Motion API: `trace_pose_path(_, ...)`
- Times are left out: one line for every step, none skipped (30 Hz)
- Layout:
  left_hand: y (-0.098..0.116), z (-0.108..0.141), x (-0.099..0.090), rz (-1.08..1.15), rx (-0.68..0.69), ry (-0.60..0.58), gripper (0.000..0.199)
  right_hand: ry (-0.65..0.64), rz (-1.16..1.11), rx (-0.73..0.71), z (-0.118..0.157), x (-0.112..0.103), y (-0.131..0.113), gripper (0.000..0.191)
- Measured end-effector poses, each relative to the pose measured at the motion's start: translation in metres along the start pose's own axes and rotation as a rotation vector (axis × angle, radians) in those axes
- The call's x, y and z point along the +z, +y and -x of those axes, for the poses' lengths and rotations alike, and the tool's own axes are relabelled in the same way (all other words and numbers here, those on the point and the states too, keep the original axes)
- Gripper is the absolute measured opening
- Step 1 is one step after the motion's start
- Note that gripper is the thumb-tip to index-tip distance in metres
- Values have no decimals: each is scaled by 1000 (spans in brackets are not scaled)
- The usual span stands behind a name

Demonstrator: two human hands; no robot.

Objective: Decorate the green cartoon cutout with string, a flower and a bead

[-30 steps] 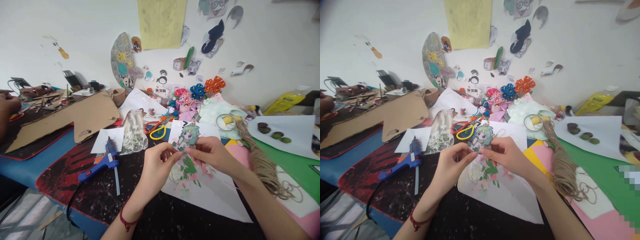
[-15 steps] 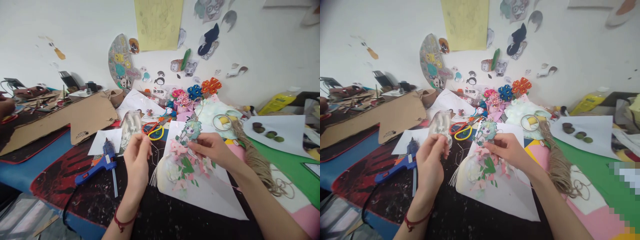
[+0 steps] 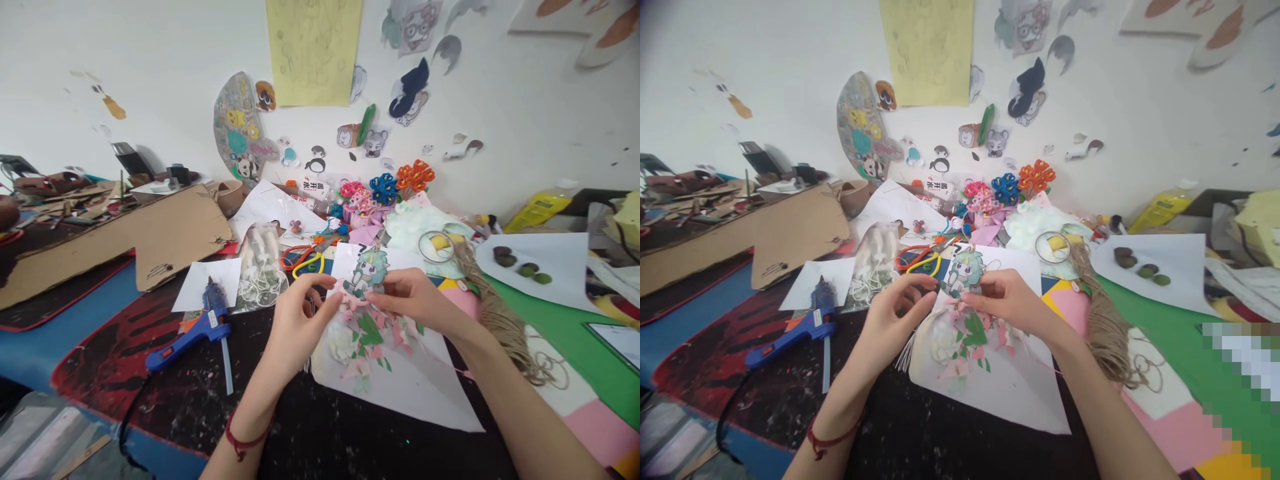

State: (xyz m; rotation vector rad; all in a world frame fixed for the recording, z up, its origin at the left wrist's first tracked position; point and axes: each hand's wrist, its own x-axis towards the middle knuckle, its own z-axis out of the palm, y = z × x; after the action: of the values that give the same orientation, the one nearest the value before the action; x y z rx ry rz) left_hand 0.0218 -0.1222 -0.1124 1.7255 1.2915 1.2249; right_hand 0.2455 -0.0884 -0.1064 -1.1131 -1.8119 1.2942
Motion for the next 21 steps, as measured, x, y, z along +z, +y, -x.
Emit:
trace_pose_path(1,0,2,-6,14,-37,21,-19,5,20,1,2,0,31)
trace_pose_path(1,1,3,-7,27,-59,22,-37,10,39,2,4,0,32)
trace_pose_path(1,1,4,-8,39,-66,21,-49,19,50,3,6,0,32)
trace_pose_path(2,2,5,-8,51,-62,20,-53,31,50,3,8,-1,32)
trace_pose_path(1,2,6,-9,63,-51,18,-51,43,44,4,10,-1,32)
trace_pose_path(1,3,7,-12,74,-38,15,-46,55,33,4,12,-2,31)
trace_pose_path(1,3,7,-16,84,-24,13,-41,63,25,4,14,-4,32)
trace_pose_path(1,4,7,-20,94,-10,13,-36,65,20,4,16,-6,33)
trace_pose_path(1,4,7,-24,103,2,13,-29,65,18,3,18,-8,35)
trace_pose_path(1,4,8,-29,113,13,13,-21,64,14,3,20,-10,37)
trace_pose_path(2,5,8,-35,123,25,12,-10,66,8,3,22,-11,38)
trace_pose_path(2,5,8,-45,135,38,12,3,67,2,3,23,-12,39)
trace_pose_path(3,5,9,-60,145,51,12,15,67,0,3,24,-13,39)
trace_pose_path(3,5,9,-80,156,65,12,24,65,1,4,26,-13,40)
trace_pose_path(4,6,10,-102,165,77,11,30,63,2,4,26,-13,40)
trace_pose_path(4,6,10,-124,172,87,11,34,59,5,4,27,-13,39)
trace_pose_path(4,7,11,-144,179,94,10,35,55,8,4,28,-12,39)
trace_pose_path(3,7,11,-163,185,98,10,37,52,12,5,28,-12,39)
trace_pose_path(2,7,11,-180,194,105,10,41,48,14,5,28,-11,39)
trace_pose_path(1,6,12,-199,203,113,9,42,41,15,4,28,-11,39)
trace_pose_path(0,6,12,-219,214,124,9,42,32,13,4,28,-11,38)
